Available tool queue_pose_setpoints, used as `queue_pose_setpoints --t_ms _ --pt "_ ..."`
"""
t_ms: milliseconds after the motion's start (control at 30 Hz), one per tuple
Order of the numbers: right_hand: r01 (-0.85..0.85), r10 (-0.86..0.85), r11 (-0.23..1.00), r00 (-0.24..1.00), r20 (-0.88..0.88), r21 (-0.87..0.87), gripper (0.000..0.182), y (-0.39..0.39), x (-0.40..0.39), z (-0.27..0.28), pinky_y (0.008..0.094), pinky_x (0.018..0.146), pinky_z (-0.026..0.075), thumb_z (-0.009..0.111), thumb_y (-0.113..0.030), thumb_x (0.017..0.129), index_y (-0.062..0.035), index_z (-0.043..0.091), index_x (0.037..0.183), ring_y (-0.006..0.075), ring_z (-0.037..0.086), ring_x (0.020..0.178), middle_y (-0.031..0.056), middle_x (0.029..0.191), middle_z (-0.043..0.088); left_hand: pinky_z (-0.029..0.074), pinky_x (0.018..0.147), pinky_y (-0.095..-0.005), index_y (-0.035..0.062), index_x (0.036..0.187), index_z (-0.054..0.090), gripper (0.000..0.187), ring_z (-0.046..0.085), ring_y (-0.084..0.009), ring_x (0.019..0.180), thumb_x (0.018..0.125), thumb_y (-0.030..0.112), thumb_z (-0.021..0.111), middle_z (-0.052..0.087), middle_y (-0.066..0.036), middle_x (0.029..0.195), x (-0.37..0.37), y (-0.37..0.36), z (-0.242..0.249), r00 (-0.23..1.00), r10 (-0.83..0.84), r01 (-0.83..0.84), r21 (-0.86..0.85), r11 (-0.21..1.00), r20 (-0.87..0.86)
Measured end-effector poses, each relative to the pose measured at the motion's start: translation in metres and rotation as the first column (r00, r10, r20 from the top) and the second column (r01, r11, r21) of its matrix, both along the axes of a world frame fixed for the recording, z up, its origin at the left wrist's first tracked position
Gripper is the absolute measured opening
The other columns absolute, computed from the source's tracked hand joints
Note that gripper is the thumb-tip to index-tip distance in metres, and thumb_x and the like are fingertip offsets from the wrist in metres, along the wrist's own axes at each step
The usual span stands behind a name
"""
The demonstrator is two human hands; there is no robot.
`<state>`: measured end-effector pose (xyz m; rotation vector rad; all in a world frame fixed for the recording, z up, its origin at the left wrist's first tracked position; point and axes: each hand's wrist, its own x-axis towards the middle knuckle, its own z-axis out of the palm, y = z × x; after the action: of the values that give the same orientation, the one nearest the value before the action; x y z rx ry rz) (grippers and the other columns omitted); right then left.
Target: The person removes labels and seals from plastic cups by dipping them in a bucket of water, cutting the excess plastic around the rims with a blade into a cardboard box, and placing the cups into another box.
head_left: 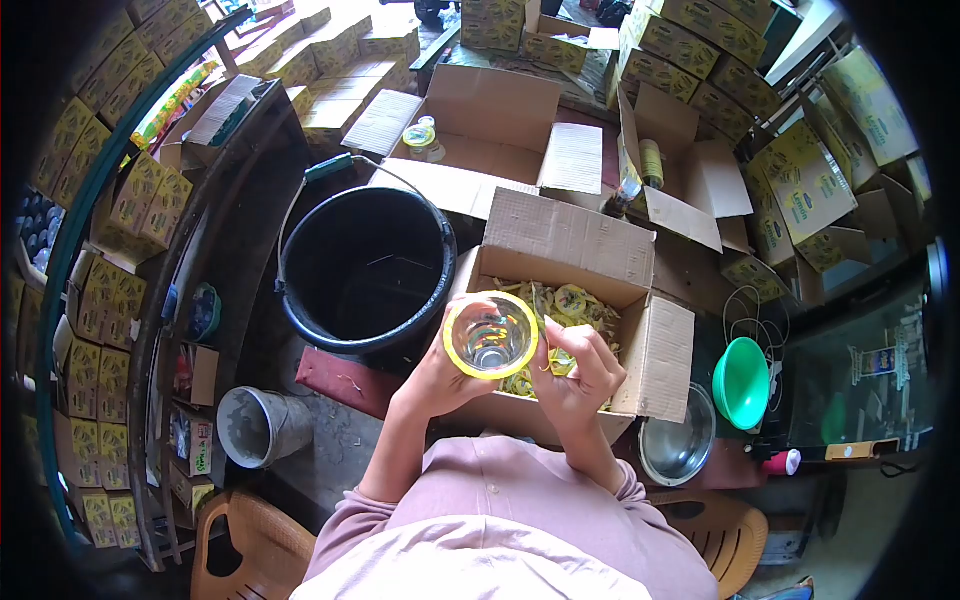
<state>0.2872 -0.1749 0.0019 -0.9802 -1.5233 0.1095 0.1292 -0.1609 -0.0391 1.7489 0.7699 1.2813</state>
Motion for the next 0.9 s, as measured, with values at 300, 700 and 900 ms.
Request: queue_pose_setpoints --t_ms 300,700,900 --pt "-0.021 0.021 0.999 1.000 -0.010 -0.026 0.021 -0.004 -0.008 -0.013 0.0251 0.050 0.045 0.068 0.005 0.065 -0.0034 0.065 0.084 0.0158 0.056 0.054 0.0061 0.063 0.057 0.043 0.087 -0.0295 0.0033 0.118 0.033 0.062 0.048 -0.0165 0.102 0.070 0.006 0.072 0.041 -0.009 0.109 0.018 -0.001 0.003 0.956 0.157 -0.131 -0.118 0.984 0.247" --pt "-0.058 0.054 0.997 0.996 -0.069 -0.049 0.020 0.007 -0.002 -0.004 0.0235 0.052 0.046 0.066 0.007 0.065 -0.0011 0.064 0.083 0.0145 0.059 0.056 0.0081 0.066 0.060 0.044 0.085 -0.0301 0.0044 0.114 0.039 0.065 0.050 -0.0190 0.099 0.062 0.008 0.077 0.043 -0.011 0.110 0.015 -0.003 -0.003 0.985 0.164 -0.163 -0.026 0.986 0.055" --pt "-0.082 0.059 0.989 0.981 -0.187 -0.121 0.018 0.002 -0.001 -0.008 0.0226 0.054 0.047 0.066 0.008 0.066 0.0003 0.064 0.082 0.0127 0.060 0.059 0.0082 0.066 0.061 0.044 0.084 -0.0290 0.0052 0.114 0.039 0.058 0.050 -0.0168 0.098 0.067 0.010 0.074 0.043 -0.009 0.107 0.014 0.001 0.007 0.983 0.159 -0.158 -0.020 0.987 0.090"
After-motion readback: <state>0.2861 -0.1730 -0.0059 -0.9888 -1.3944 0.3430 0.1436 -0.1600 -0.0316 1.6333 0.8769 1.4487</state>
